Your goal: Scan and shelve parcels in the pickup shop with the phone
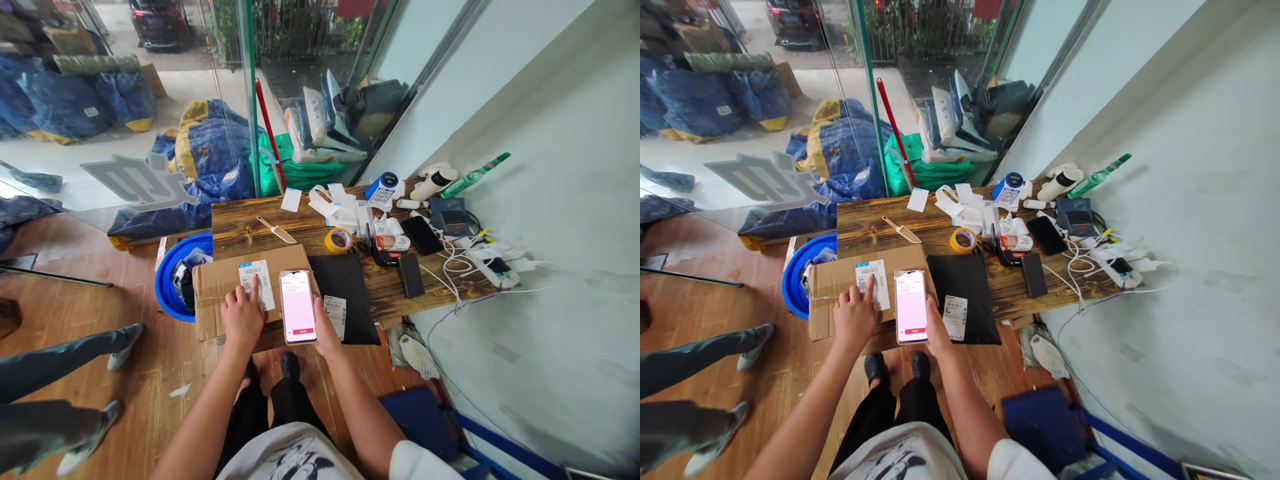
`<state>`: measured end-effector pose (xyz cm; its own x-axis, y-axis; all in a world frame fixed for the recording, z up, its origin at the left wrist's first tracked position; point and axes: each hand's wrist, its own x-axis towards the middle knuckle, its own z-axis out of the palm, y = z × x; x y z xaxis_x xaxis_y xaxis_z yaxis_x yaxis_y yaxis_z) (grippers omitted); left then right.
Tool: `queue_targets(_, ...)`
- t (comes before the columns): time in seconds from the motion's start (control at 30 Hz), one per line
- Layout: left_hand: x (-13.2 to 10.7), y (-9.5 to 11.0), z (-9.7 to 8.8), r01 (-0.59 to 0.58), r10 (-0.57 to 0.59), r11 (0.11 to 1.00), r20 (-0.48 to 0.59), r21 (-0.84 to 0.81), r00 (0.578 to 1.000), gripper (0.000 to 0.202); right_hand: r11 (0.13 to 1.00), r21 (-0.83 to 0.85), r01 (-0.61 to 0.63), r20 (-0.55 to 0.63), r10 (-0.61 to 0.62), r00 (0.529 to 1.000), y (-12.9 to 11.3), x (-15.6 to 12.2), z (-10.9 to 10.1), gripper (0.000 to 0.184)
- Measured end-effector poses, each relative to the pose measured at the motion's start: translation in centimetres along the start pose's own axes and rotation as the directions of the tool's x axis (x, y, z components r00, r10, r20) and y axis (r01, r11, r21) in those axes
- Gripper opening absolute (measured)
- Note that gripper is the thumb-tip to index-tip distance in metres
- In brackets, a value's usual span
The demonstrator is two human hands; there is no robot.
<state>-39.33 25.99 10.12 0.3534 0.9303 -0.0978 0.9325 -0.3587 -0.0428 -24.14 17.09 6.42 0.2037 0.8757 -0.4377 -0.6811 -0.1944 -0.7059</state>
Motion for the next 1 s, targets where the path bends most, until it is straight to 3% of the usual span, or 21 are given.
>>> queue_targets(0.2, 0.1, -0.1, 0.1, -0.001, 0.001, 1.0, -0.024, -0.002, 1.0, 0.062, 1.0, 0.019, -0.013, 0.017, 0.013, 1.0, -0.4, -0.1, 0.4, 0.064)
queue_targets(0.47, 0.1, -0.3, 0.4, -0.013, 0.013, 1.0, -0.049, 0.004, 0.999, 0.06, 1.0, 0.004, 0.02, 0.036, -0.02, 0.999, -0.7, -0.2, 0.2, 0.051)
queue_targets(0.53, 0.1, -0.4, 0.4, -0.016, 0.016, 1.0, -0.055, 0.003, 0.998, 0.06, 1.0, 0.006, 0.01, 0.105, -0.011, 0.994, -1.0, -0.5, -0.2, 0.056)
queue_targets(0.67, 0.1, -0.5, 0.5, -0.019, 0.019, 1.0, -0.066, -0.01, 0.998, 0.06, 1.0, -0.004, -0.001, 0.29, 0.003, 0.957, -1.4, -1.1, -1.0, 0.082)
queue_targets(0.8, 0.2, -0.8, 0.3, -0.009, 0.003, 0.997, -0.079, -0.081, 0.997, 0.057, 1.0, -0.024, 0.02, 0.305, -0.011, 0.952, -1.4, -2.2, -0.9, 0.085)
queue_targets(0.87, 0.1, -0.8, 0.0, -0.017, -0.004, 0.971, -0.085, -0.24, 0.996, 0.054, 1.0, 0.006, 0.001, 0.344, -0.003, 0.939, -1.4, -3.0, -0.4, 0.083)
queue_targets(0.9, -0.1, -0.6, -0.2, -0.022, -0.01, 0.921, -0.081, -0.39, 0.997, 0.052, 1.0, 0.025, -0.012, 0.362, 0.002, 0.932, -1.5, -3.5, -0.2, 0.082)
queue_targets(0.93, -0.3, -0.3, -0.4, -0.013, -0.022, 0.815, -0.053, -0.58, 0.998, 0.05, 0.999, 0.043, -0.023, 0.372, 0.005, 0.928, -1.5, -4.0, 0.1, 0.082)
queue_targets(0.97, -0.5, 0.0, -0.7, 0.035, -0.037, 0.631, 0.015, -0.775, 0.999, 0.05, 0.998, 0.057, -0.028, 0.373, 0.005, 0.928, -1.5, -4.5, 0.3, 0.082)
queue_targets(1.0, -0.8, 0.4, -0.9, 0.118, -0.035, 0.392, 0.113, -0.912, 0.993, 0.051, 0.998, 0.063, -0.028, 0.364, 0.003, 0.931, -1.5, -4.9, 0.5, 0.082)
